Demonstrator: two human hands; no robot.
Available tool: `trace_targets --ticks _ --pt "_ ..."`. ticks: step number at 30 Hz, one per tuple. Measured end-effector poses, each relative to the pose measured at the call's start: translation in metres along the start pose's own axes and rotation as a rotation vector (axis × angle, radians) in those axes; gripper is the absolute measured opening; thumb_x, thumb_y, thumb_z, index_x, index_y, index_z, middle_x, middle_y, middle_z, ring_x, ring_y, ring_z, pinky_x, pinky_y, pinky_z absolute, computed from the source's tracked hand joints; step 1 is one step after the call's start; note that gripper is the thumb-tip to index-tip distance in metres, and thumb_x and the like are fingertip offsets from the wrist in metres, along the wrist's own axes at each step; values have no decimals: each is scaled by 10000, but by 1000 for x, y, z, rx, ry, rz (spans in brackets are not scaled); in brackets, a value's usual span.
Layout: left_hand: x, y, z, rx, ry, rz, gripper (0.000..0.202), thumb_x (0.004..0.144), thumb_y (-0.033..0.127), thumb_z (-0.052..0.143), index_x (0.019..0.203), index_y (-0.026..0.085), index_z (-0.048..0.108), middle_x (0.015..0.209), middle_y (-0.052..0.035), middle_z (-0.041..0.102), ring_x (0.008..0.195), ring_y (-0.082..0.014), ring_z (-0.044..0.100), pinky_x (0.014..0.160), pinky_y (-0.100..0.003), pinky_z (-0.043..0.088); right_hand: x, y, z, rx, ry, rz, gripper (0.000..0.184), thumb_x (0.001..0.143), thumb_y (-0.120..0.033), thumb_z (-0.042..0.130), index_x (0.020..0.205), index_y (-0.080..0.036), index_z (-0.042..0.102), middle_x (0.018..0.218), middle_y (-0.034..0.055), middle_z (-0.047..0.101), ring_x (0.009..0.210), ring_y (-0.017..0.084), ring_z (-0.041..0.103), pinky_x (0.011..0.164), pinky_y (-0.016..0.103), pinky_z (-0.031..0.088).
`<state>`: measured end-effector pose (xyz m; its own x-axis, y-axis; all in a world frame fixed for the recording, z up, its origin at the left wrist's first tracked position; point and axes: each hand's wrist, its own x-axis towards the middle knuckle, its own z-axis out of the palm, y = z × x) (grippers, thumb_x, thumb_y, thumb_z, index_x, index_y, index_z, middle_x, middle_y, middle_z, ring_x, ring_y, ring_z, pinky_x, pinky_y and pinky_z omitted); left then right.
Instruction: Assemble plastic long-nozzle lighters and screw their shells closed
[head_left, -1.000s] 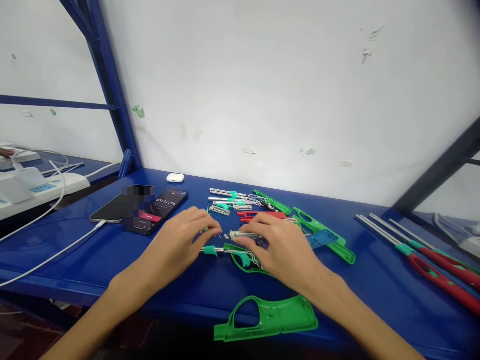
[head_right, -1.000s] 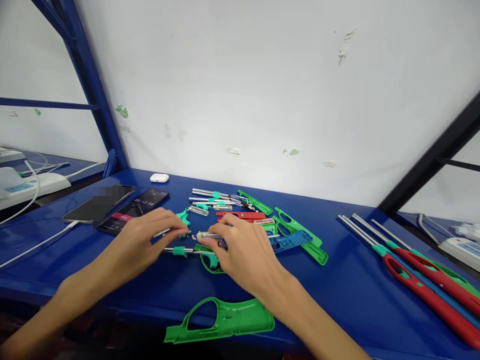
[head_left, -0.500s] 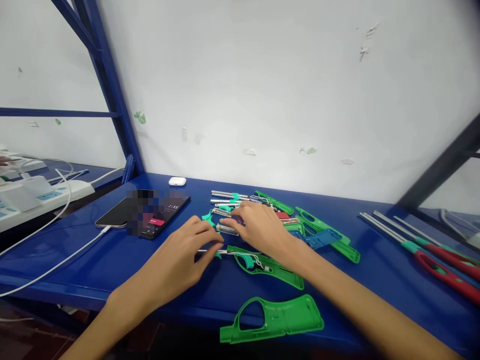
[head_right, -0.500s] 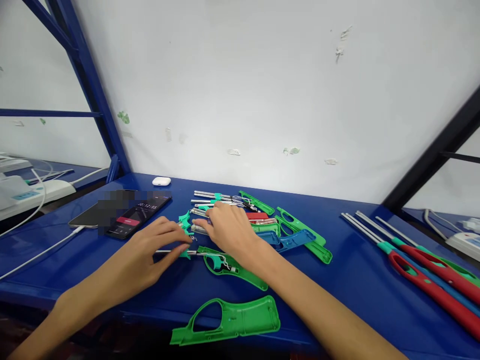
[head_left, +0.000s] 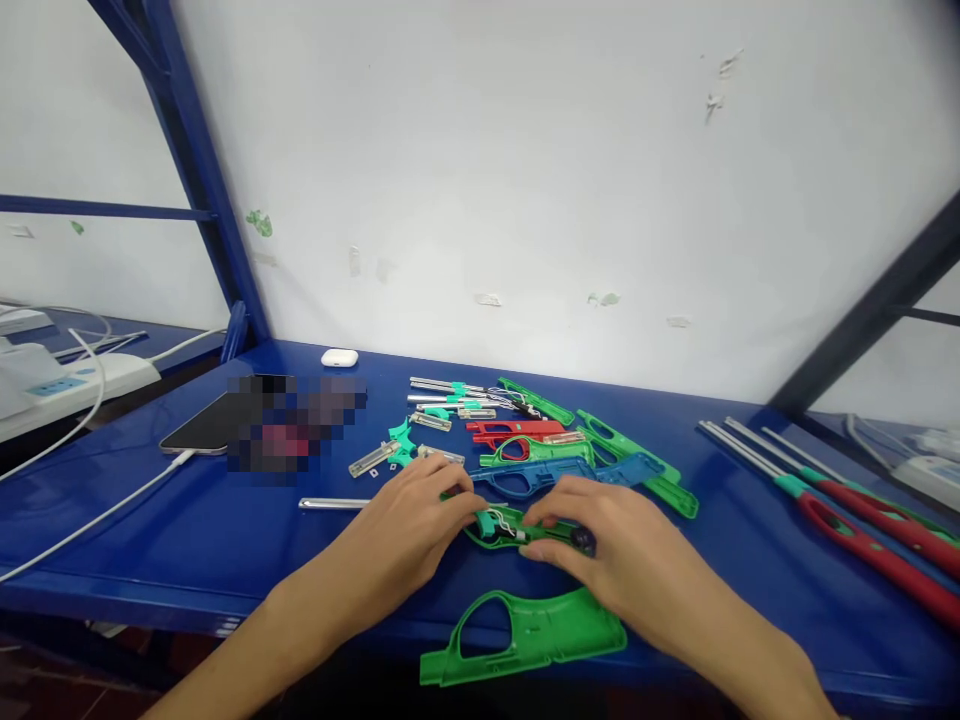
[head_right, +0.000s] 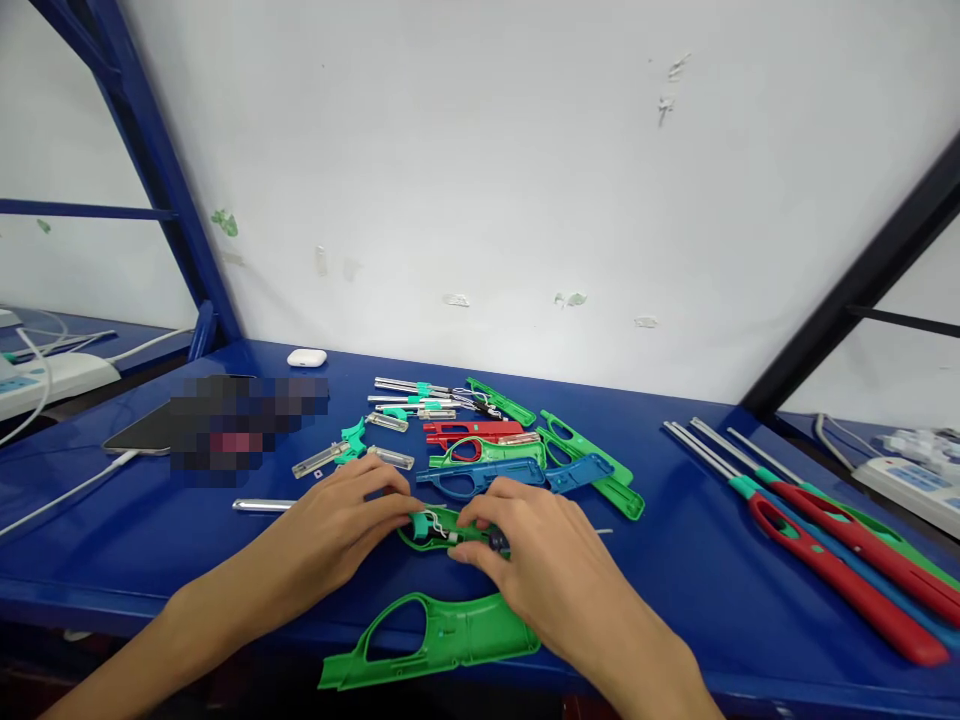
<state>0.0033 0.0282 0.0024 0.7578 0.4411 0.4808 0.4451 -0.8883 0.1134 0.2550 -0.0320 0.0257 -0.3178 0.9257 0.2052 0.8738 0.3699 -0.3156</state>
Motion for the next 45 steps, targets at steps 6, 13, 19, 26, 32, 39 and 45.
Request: trace_targets --ticks 6,13,19,26,32,39,45 --pt "-6 -8 6 19 67 29 343 1034 -9 458 1141 188 717 1037 -62 722 913 -223 655 792 -348 558 -1 4 14 117 23 -44 74 952 -232 794 1015 -266 812 1007 -10 778 850 208 763 757 314 543" --pt "-10 -11 8 32 136 18 333 1067 39 455 1222 204 700 1043 -66 724 931 -223 692 773 -326 579 -5 15 22 126 96 -87 74 981 -277 763 1027 -270 820 993 -10 764 786 180 734 699 297 503" --pt "-16 -14 7 50 166 20 343 1095 60 420 1255 207 686 1124 -74 742 979 -200 723 826 -299 591 -6 19 27 117 142 -92 122 999 -278 737 1092 -274 817 1018 -3 754 751 175 725 666 301 496" --pt "-17 -12 8 68 202 17 228 1128 189 476 1193 198 694 1028 -54 742 885 -200 699 795 -313 563 -9 21 28 122 159 -84 132 1002 -276 733 1102 -274 819 1012 4 750 756 182 735 683 303 519" --pt "-16 -8 6 95 224 57 220 1080 90 527 1164 196 701 964 -39 728 819 -197 664 785 -342 526 -9 20 29 134 164 -80 138 1008 -266 723 1107 -275 819 1009 5 745 768 185 735 679 300 510" --pt "-13 -15 -8 112 416 -111 149 1052 148 609 1120 216 722 1030 -40 764 916 -206 726 850 -339 575 -10 20 27 157 156 -78 155 1016 -260 714 1132 -279 814 1032 -1 737 735 159 702 658 298 477" --pt "-13 -28 -5 176 382 -174 187 1061 209 586 1155 182 745 1196 -123 763 1088 -326 726 932 -495 587 -10 19 28 141 160 -64 157 1013 -268 717 1128 -292 820 1010 -8 739 703 154 682 623 299 459"
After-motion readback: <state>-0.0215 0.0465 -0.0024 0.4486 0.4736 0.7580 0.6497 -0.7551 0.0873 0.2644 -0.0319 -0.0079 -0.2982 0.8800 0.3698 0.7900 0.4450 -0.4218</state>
